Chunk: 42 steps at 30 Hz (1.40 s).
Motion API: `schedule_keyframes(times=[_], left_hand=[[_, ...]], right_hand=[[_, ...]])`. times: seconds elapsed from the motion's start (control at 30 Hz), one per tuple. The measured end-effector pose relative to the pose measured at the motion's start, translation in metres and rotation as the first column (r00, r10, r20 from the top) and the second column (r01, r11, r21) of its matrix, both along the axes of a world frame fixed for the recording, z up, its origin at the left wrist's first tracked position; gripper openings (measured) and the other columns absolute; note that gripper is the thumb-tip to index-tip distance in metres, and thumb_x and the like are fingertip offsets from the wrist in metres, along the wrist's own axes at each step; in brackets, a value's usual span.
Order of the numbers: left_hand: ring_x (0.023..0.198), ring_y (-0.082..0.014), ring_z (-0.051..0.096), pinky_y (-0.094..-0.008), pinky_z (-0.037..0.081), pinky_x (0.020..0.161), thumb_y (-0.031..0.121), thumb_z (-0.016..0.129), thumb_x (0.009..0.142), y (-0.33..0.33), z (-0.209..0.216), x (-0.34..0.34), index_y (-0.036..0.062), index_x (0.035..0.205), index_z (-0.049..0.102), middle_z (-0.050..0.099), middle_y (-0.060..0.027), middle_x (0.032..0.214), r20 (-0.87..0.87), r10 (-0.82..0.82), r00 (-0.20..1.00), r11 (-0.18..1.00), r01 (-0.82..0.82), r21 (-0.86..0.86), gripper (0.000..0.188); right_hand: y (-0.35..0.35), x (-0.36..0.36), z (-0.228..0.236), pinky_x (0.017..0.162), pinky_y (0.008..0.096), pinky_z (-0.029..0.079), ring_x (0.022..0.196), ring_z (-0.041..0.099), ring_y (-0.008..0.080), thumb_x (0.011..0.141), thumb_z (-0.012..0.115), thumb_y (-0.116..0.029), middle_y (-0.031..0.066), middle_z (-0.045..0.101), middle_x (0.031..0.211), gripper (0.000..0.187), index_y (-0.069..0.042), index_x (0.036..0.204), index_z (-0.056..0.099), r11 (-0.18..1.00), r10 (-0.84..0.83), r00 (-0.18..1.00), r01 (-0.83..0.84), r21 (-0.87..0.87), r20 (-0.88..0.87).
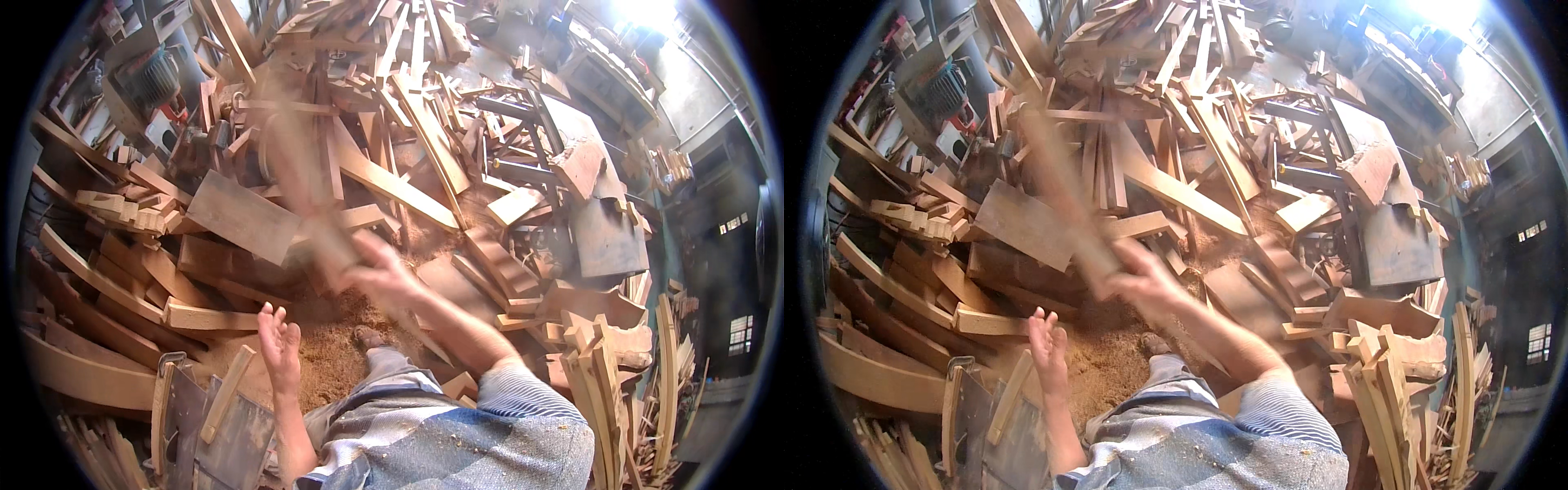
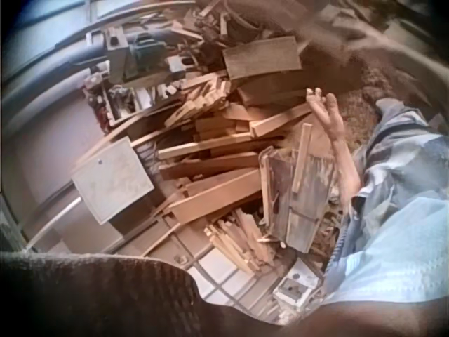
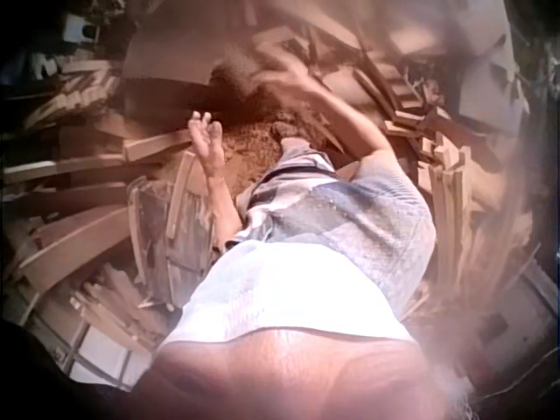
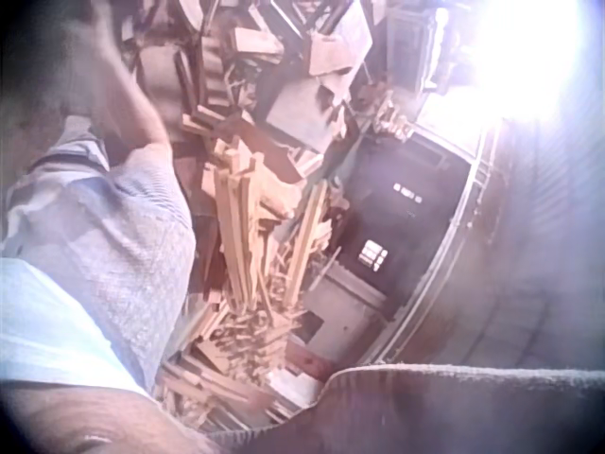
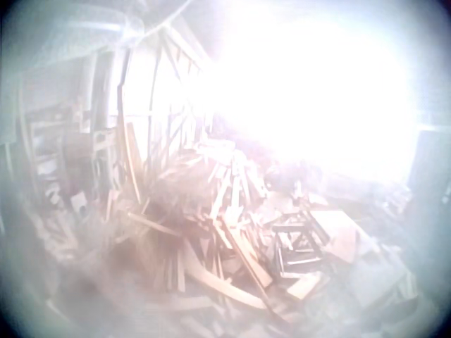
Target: The person picks up wood slabs from a pile, feeds them through a stationary woodworking machine, and stacks the processed pieces.
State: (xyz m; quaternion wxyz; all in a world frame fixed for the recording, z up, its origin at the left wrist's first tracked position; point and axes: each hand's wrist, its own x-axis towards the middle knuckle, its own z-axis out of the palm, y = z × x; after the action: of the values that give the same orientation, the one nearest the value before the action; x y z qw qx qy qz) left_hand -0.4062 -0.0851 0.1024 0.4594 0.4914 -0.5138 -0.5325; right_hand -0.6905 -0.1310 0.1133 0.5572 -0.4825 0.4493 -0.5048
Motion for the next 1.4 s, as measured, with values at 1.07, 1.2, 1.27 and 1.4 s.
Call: schedule_keyframes(times=[1.07, 1.2, 1.27, 1.4], left_hand=[[0.094, -0.0386, 0.070, -0.0448, 0.054, 0.081, 0.021, 0.064, 0.089, 0.352, -0.137, 0.095, 0.0023, 0.129, 0.062, 0.071, -0.0242, 0.100, 0.774, 0.570, 0.277, 0.368, -0.928, 0.061, 0.044], [0.105, -0.0373, 0.068, -0.0450, 0.052, 0.087, 0.025, 0.062, 0.091, 0.419, -0.171, 0.016, 0.0025, 0.123, 0.064, 0.069, -0.0245, 0.107, 0.676, 0.728, 0.117, -0.157, -0.931, 0.330, 0.039], [0.109, -0.0330, 0.067, -0.0434, 0.051, 0.090, 0.028, 0.060, 0.093, 0.443, -0.192, -0.043, -0.0014, 0.123, 0.063, 0.069, -0.0236, 0.114, 0.729, 0.684, 0.033, -0.234, -0.936, 0.262, 0.042], [0.112, -0.0409, 0.067, -0.0473, 0.053, 0.095, 0.015, 0.065, 0.079, 0.475, -0.278, -0.168, -0.0024, 0.115, 0.069, 0.070, -0.0289, 0.111, 0.757, 0.650, -0.060, -0.556, -0.716, 0.421, 0.041]], right_hand=[[0.037, 0.002, -0.360, 0.056, 0.0316, 0.050, 0.062, 0.061, 0.0153, 0.083, 0.067, -0.014, 0.0046, 0.065, 0.070, 0.011, -0.005, 0.077, 0.069, 0.612, 0.712, 0.681, -0.484, 0.625, -0.170], [0.038, 0.075, -0.310, 0.075, 0.0317, 0.053, 0.080, 0.066, 0.0157, 0.084, 0.070, -0.019, 0.0055, 0.071, 0.081, 0.025, 0.000, 0.099, 0.075, 0.428, 0.865, 0.156, -0.726, 0.538, -0.477], [0.013, 0.113, -0.282, 0.067, 0.0310, 0.053, 0.072, 0.065, 0.0151, 0.085, 0.067, -0.016, 0.0054, 0.071, 0.081, 0.020, 0.000, 0.096, 0.074, 0.352, 0.806, -0.061, -0.750, 0.560, -0.589], [-0.021, 0.178, -0.234, 0.049, 0.0262, 0.044, 0.056, 0.057, 0.0116, 0.086, 0.061, -0.005, 0.0008, 0.060, 0.067, 0.010, -0.004, 0.077, 0.065, 0.258, 0.950, 0.038, -0.652, 0.713, -0.309]])
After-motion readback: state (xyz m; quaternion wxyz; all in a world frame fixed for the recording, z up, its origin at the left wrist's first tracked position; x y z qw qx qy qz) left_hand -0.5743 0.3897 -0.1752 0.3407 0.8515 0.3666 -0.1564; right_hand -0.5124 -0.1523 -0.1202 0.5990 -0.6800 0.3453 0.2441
